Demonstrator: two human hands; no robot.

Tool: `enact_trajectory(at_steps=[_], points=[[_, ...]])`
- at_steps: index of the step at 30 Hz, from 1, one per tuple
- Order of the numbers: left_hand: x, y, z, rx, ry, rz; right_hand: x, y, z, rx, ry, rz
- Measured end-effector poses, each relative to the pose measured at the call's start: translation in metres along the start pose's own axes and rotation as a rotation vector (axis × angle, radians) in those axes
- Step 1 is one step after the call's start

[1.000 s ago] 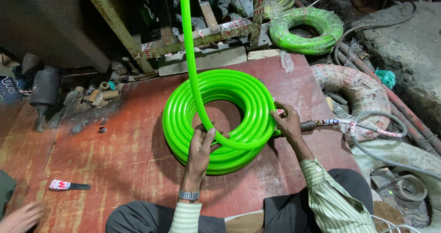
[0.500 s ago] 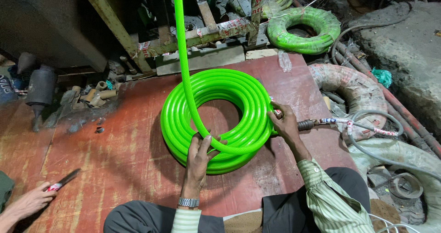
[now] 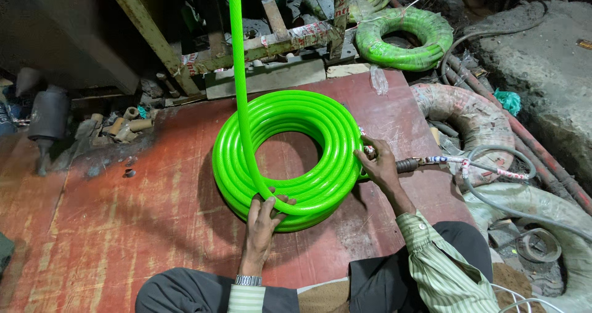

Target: The person coils a green hose on a flat surface, using their hands to press each loop together and maintain a tight spiral.

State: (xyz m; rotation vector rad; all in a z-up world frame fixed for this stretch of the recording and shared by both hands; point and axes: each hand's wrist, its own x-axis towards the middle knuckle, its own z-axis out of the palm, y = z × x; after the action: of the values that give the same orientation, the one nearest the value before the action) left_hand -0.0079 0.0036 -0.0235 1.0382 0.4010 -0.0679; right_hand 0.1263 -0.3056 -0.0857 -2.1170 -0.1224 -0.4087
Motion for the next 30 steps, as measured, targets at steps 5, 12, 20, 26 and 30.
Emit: enact_trajectory(at_steps=[5,12,20,26,30], points=[[-0.007,0.000,-0.005,0.013,0.014,-0.044,-0.002,-0.009,-0.002,0.011,0.002,0.039],[-0.015,-0.012,-0.021,0.114,0.015,-0.009,-0.003,-0.002,0.003,-0.045,0.031,-0.038],[-0.009,-0.028,-0.036,0.088,0.045,-0.009,-0.005,-0.004,0.005,-0.045,0.022,0.042],[-0.014,-0.010,-0.039,0.450,0.203,-0.132,-0.009,-0.010,0.004,-0.002,0.029,0.028],[-0.009,-0.015,-0.049,0.458,0.218,-0.037,-0.010,-0.012,0.006,-0.040,0.026,0.026]])
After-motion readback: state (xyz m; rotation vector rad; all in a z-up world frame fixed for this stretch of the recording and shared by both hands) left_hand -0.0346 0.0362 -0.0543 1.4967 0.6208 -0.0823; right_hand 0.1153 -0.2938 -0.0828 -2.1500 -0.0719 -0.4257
